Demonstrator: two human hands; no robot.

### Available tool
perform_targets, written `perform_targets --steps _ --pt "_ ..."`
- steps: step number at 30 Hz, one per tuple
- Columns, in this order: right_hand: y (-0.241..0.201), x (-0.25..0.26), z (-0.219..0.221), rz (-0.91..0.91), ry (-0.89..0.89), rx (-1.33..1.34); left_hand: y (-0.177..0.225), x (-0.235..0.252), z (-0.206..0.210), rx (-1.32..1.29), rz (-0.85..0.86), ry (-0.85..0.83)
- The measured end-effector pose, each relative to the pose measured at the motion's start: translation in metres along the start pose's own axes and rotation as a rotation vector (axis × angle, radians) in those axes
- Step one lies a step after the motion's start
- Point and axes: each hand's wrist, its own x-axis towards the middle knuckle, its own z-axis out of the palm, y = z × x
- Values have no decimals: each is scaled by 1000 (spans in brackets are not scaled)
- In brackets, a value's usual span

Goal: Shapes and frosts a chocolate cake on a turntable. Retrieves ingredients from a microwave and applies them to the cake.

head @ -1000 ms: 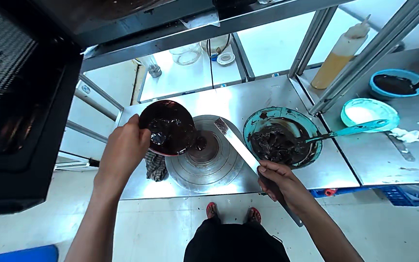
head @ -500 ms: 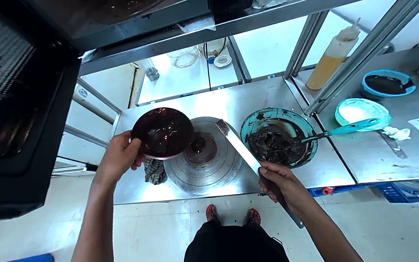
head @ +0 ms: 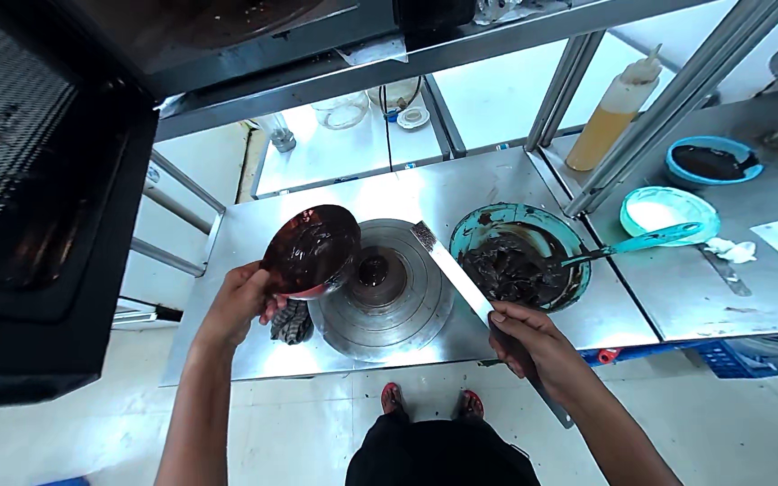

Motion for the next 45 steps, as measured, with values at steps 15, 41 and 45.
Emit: perform_targets --steps 15,41,45 --pt "5 -1 10 24 21 3 -8 14 -4 -87 -29 -36" --pt "59 -104 12 34 592 65 -198 250 -2 -111 -243 342" --pt "70 -102 7 23 624 61 -195 243 -4 -99 -280 286"
